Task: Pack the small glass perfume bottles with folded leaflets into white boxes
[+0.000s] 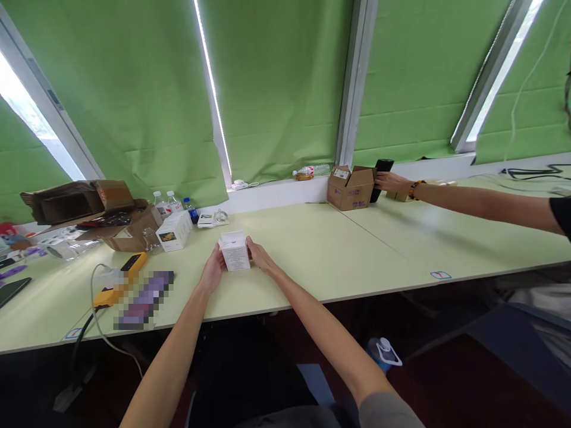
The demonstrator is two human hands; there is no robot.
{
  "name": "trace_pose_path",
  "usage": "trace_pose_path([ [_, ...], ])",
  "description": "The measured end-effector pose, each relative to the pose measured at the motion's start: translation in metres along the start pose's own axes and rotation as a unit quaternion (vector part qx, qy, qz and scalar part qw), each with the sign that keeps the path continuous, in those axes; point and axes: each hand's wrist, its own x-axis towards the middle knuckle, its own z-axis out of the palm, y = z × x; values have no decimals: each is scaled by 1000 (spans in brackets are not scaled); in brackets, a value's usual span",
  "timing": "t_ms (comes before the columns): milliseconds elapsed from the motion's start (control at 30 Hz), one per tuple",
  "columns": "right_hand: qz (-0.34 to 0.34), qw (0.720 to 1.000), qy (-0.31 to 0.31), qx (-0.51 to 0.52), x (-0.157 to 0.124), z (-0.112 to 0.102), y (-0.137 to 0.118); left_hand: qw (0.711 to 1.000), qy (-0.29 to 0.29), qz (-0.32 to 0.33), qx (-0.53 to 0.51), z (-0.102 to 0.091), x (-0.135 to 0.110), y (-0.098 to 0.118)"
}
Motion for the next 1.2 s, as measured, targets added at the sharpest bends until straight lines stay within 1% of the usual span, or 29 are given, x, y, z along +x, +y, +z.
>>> trace_pose_path([
  [100,8,1000,5,-3,2,0,2,1000,-3,17,3,2,-3,0],
  [233,21,1000,5,-4,1,0,1,1000,-11,14,8,2,-6,0],
  [333,25,1000,-1,6,0,0,1,1000,-2,8,4,3,-6,1],
  [533,34,999,10,17,6,-1,6,1000,7,11,2,2,-5,2],
  [700,21,999,23,14,7,0,6,999,28,16,17,2,-5,2],
  [933,0,999,44,5,4,4,-1,996,64,45,42,3,-3,1],
  [1033,0,999,48,10,3,5,-3,995,77,48,46,3,-2,0],
  [1100,7,999,44,17,3,5,-4,995,77,43,45,4,-3,1],
  [1200,19,999,33,24,2,4,-3,996,62,41,44,4,-5,2],
])
